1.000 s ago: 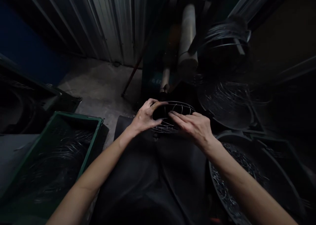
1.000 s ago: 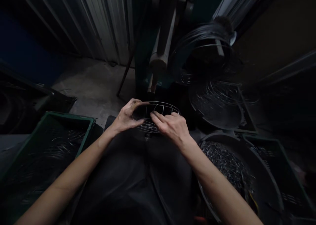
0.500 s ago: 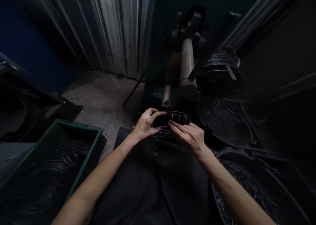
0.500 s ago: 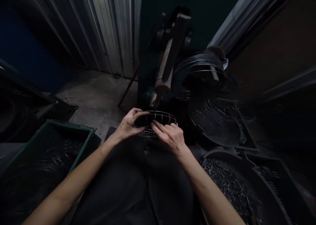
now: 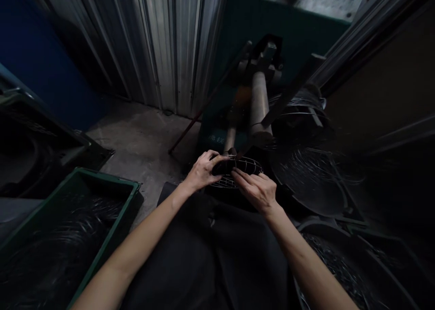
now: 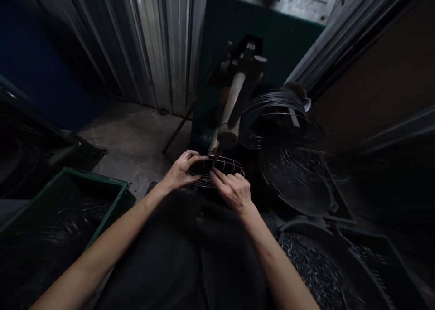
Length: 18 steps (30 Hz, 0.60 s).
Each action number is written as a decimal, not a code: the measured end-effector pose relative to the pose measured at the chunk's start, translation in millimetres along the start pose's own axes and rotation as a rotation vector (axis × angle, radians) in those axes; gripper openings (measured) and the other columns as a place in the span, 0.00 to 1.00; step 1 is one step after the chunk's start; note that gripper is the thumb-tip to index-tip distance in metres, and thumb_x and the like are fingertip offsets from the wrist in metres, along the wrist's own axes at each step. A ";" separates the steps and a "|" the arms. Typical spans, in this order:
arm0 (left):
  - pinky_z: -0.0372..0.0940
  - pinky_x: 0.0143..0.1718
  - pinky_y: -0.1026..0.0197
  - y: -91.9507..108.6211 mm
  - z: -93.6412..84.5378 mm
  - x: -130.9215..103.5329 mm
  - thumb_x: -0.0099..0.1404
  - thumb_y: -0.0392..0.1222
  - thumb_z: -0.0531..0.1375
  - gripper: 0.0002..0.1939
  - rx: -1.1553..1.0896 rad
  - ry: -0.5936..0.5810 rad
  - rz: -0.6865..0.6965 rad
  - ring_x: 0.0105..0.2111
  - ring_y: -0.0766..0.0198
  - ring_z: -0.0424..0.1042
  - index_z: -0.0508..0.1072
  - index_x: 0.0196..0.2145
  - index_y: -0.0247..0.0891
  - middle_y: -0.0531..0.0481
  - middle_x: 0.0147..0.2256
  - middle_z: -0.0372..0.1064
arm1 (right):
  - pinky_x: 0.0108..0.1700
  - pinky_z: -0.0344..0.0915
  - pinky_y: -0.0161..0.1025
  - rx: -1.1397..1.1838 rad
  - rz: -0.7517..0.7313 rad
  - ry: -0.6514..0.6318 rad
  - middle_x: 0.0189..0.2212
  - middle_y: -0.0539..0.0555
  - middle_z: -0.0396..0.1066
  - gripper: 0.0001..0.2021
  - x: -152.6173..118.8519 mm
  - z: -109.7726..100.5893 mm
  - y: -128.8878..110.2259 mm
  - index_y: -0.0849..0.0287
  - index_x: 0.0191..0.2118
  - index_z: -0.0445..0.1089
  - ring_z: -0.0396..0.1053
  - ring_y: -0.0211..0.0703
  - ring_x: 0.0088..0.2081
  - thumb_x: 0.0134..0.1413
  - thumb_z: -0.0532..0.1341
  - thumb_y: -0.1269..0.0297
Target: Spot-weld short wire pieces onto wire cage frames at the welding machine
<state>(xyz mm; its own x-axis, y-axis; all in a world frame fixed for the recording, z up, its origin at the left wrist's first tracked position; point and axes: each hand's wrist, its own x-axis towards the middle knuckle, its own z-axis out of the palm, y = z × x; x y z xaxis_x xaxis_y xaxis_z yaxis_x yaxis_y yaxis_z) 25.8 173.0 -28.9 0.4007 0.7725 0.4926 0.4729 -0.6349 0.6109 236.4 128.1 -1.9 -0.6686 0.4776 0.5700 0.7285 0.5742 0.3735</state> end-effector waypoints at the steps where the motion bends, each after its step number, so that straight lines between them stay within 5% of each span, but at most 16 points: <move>1: 0.67 0.50 0.52 -0.7 0.4 -0.3 0.53 0.34 0.65 0.29 -0.004 -0.001 -0.001 0.47 0.57 0.66 0.67 0.53 0.45 0.47 0.46 0.62 | 0.30 0.53 0.35 -0.005 0.002 0.011 0.44 0.52 0.75 0.12 -0.1 -0.2 -0.9 0.56 0.45 0.73 0.64 0.30 0.24 0.59 0.57 0.76; 18: 0.66 0.51 0.52 -1.3 5.3 0.8 0.54 0.35 0.65 0.29 0.033 0.005 0.011 0.48 0.57 0.66 0.66 0.54 0.45 0.47 0.46 0.62 | 0.30 0.53 0.37 -0.169 0.041 0.015 0.43 0.50 0.76 0.12 4.0 -3.7 -12.1 0.58 0.42 0.75 0.62 0.32 0.23 0.59 0.56 0.76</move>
<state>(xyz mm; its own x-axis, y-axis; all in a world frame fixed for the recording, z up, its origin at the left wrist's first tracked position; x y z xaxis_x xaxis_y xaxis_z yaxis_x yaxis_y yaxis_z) 29.7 174.4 -32.5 0.4023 0.7653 0.5025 0.4942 -0.6436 0.5844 225.5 120.6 -1.4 -0.6367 0.4878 0.5972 0.7705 0.4337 0.4672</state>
